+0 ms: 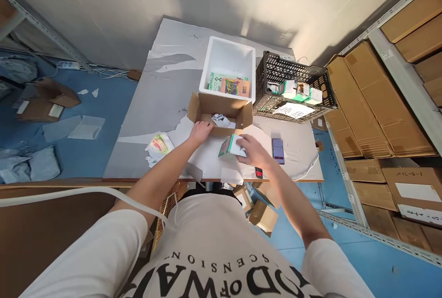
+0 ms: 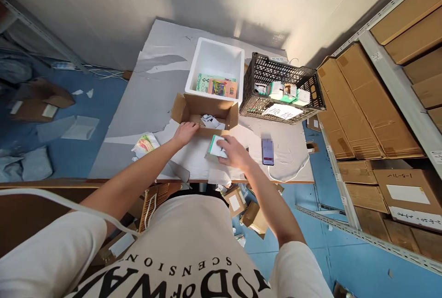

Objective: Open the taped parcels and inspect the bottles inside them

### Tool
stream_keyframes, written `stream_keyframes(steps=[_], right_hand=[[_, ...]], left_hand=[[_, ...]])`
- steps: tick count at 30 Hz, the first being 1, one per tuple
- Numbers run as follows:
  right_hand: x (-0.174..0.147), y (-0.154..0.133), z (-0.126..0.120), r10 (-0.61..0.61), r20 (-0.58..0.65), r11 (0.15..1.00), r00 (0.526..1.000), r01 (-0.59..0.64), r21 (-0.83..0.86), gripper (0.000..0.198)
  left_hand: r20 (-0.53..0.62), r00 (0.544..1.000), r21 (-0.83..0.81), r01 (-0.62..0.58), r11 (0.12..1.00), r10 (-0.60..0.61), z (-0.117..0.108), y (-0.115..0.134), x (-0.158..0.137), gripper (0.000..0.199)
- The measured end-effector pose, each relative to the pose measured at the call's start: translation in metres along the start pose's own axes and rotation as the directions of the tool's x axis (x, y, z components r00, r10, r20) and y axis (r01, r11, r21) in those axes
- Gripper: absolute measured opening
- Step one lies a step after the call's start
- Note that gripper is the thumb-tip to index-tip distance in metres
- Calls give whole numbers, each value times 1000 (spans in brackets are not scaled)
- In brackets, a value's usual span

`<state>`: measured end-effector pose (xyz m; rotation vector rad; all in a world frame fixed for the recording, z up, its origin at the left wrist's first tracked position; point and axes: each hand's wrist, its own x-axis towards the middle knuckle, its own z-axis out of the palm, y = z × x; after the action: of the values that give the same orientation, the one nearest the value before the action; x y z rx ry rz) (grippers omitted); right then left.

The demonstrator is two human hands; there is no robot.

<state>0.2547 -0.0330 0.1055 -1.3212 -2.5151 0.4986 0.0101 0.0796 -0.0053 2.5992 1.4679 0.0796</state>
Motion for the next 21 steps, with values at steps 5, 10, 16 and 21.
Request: stream_keyframes(steps=[5,10,16,21], right_hand=[[5,12,70,53,188,997,981,-40,-70,45],[1,20,83,36,118,999,992,-39,24,54],[-13,20,79,-36,-67,991,997,44,124,80],[-21,13,70,-101,-183,975,978,133,175,37]], left_hand=[[-160,986,-81,-66,995,52,-2,9,-23,51],[-279,957,-330,-174,928,80,-6,46,-71,39],[-183,979,-571,-178,801,87,-4,90,-85,71],[-178,982,-604,-154,782,55,-6,100,-72,54]])
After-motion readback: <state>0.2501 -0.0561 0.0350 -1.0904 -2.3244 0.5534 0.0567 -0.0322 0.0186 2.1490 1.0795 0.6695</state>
